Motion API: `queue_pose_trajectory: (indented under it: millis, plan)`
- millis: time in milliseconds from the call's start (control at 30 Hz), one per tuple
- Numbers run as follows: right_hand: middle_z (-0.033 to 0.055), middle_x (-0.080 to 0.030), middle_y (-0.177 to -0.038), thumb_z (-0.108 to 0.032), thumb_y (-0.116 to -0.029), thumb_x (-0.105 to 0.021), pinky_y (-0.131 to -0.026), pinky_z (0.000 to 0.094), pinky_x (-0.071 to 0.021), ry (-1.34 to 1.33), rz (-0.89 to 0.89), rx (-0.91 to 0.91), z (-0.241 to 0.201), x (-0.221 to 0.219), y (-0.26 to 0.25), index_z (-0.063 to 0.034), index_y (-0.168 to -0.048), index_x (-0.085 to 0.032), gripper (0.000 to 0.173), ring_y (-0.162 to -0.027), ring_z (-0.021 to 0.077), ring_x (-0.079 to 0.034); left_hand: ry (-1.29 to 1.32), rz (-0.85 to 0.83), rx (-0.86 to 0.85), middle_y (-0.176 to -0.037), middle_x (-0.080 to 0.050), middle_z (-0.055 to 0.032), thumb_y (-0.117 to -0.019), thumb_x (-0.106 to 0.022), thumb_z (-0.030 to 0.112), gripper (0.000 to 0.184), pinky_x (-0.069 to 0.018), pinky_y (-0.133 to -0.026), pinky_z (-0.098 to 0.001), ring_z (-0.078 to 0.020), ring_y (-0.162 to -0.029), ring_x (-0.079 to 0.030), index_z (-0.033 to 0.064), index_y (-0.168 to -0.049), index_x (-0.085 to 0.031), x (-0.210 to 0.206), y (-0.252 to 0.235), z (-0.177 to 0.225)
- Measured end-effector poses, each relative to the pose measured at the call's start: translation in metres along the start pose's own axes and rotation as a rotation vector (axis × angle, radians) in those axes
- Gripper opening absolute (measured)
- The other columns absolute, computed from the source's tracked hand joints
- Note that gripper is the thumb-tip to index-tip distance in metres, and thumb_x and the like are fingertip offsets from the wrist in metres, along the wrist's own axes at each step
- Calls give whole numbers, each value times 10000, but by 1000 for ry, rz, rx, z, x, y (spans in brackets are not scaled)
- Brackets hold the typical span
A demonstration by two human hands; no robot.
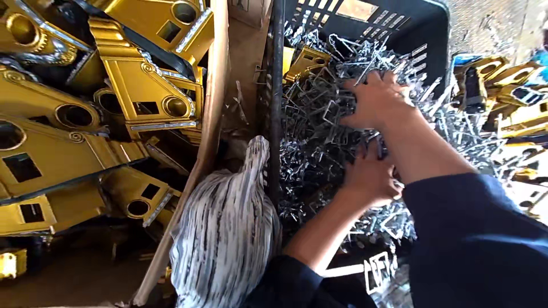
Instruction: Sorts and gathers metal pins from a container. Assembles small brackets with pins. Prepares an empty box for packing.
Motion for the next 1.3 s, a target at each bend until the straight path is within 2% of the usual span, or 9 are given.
queue_pose_trajectory:
  millis: [133, 300, 500, 700, 800, 1000, 1067, 1167, 1300]
  plan:
    - [367, -300, -1576, -420, -697, -932, -967, 853, -312, -96, -51, -24, 10, -13, -9, -347, -1581, -391, 1039, -1398, 642, -302, 16, -235, -1, -1472, -553, -166, -937, -743, 257, 590, -439, -1079, -602, -337, -1329, -552, 139, -1481, -547, 46, 13, -30]
    - [344, -415, -1508, -272, -658, -939, -901, 859, -362, 24, -138, 82, -12, -30, 26, -253, -1497, -529, 934, -1351, 643, -367, -271, -31, 279, -1063, -744, -97, -981, -612, 385, 256, -524, -825, -679, -340, -1031, -695, 240, -1100, -786, 124, 40, -36]
    - [265, -467, -1503, -76, -810, -805, -939, 751, -437, 66, -220, 335, -68, -69, 98, -67, -1394, -615, 614, -1388, 538, -394, -108, 564, 211, -1358, -638, -148, -1018, -583, 359, 466, -470, -1051, -554, -314, -1249, -614, 109, -1410, -603, 156, 15, -53]
    - [267, -146, -1687, -153, -961, -673, -1164, 701, -244, -99, -584, 412, -89, -79, 177, 17, -1555, -376, 686, -1552, 496, -113, -260, 452, 174, -1604, -368, -210, -947, -629, 555, 719, -276, -1155, -680, -440, -1504, -273, 169, -1534, -474, 135, -59, -58]
    - [271, -379, -1593, -218, -975, -658, -1141, 792, -146, -103, -668, 587, -84, -59, 203, 39, -1389, -564, 497, -1531, 514, -178, -367, 387, 184, -1615, -368, -169, -987, -592, 496, 599, -273, -1113, -733, -434, -1508, -265, 222, -1513, -508, 130, -88, -54]
    - [113, -608, -1434, -215, -940, -637, -964, 502, -544, -587, -472, 991, -19, 15, 151, -238, -1191, -781, 290, -1214, 250, -644, 29, 469, 11, -1459, -547, -212, -1097, -315, 187, 457, -374, -1154, -512, -323, -1380, -501, 28, -1470, -524, 171, -119, -58]
    - [44, -588, -1478, -211, -949, -575, -924, 381, -580, -697, -387, 951, 6, 37, 120, -212, -1166, -779, 299, -1174, 124, -663, 322, 462, 14, -1501, -521, -169, -1105, -229, 265, 520, -359, -1163, -511, -276, -1424, -453, 47, -1500, -486, 187, -125, -71]
    - [10, -732, -945, -143, -980, -576, -630, 409, -549, -547, -146, 608, 43, 63, 53, -137, -1090, -758, 213, -719, 132, -654, 454, 404, 68, -1522, -516, -102, -1098, -223, 310, 532, -372, -1157, -486, -223, -1430, -452, 100, -1513, -481, 196, -142, -75]
    - [256, -668, -1238, -217, -1033, -558, -957, 690, -489, -333, 183, 86, 108, 58, -70, -56, -1307, -661, 334, -1162, 453, -645, 129, 274, 30, -1471, -551, -171, -1098, -386, 305, 481, -390, -1149, -521, -291, -1376, -515, 60, -1499, -491, 170, -172, -59]
Point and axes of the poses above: each hand's wrist, its own y-axis away from the middle knuckle, its own x-axis out of the back of the hand, z = x × y, the point moved 6 cm from there along -y, towards the middle knuckle
